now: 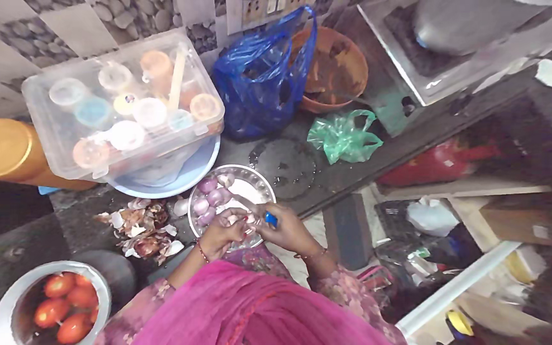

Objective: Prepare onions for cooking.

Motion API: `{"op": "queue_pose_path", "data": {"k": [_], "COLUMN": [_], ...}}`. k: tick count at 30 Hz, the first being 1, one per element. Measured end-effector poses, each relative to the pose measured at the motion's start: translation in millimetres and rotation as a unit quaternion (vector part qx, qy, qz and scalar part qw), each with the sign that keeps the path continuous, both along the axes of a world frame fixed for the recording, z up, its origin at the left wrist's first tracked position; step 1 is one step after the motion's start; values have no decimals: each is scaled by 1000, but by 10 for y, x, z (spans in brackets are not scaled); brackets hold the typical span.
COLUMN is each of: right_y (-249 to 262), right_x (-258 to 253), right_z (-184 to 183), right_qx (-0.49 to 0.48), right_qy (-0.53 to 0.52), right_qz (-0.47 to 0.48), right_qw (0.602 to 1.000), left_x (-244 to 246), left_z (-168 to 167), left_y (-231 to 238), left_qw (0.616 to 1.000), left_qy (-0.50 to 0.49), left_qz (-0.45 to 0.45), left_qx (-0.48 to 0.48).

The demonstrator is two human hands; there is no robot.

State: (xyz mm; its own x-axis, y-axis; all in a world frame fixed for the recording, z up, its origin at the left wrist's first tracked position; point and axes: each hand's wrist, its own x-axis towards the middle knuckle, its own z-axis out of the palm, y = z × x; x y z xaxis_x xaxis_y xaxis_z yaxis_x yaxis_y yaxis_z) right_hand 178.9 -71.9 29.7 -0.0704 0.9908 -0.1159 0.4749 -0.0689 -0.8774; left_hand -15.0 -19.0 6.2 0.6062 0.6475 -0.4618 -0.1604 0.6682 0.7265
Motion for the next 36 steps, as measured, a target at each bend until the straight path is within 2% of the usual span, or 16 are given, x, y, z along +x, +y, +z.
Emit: {"op": "queue_pose_path", "data": {"k": [4, 7, 9, 17, 21, 29, 36], "right_y": [-62, -109, -119, -47, -39, -49, -45], "right_x": [30, 4, -49, -313, -332, -342, -345], "right_z": [-53, -108, -116, -152, -152, -181, -164], "right_qx": [-77, -127, -144, -151, -145, -126, -149], "right_qy": [166, 245, 260, 116, 116, 90, 102], "right_qz": [-67, -47, -26, -89, -74, -55, -49], "right_qw": [981, 960, 954, 978, 980, 986, 982], "left_x": [-25, -35, -29, -13, -9, -11, 1], "left_z": [-15, -4, -22, -74, -55, 0, -19], "left_y": [10, 0, -7, -66, -90, -79, -90], "left_qw": [1000, 1000, 999, 995, 994, 995, 997], "left_qy": [-16, -27, -31, -53, -48, -42, -10], "left_qz": [14, 16, 17, 52, 70, 46, 49], "left_qx": [-5, -3, 1, 73, 75, 72, 61]}}
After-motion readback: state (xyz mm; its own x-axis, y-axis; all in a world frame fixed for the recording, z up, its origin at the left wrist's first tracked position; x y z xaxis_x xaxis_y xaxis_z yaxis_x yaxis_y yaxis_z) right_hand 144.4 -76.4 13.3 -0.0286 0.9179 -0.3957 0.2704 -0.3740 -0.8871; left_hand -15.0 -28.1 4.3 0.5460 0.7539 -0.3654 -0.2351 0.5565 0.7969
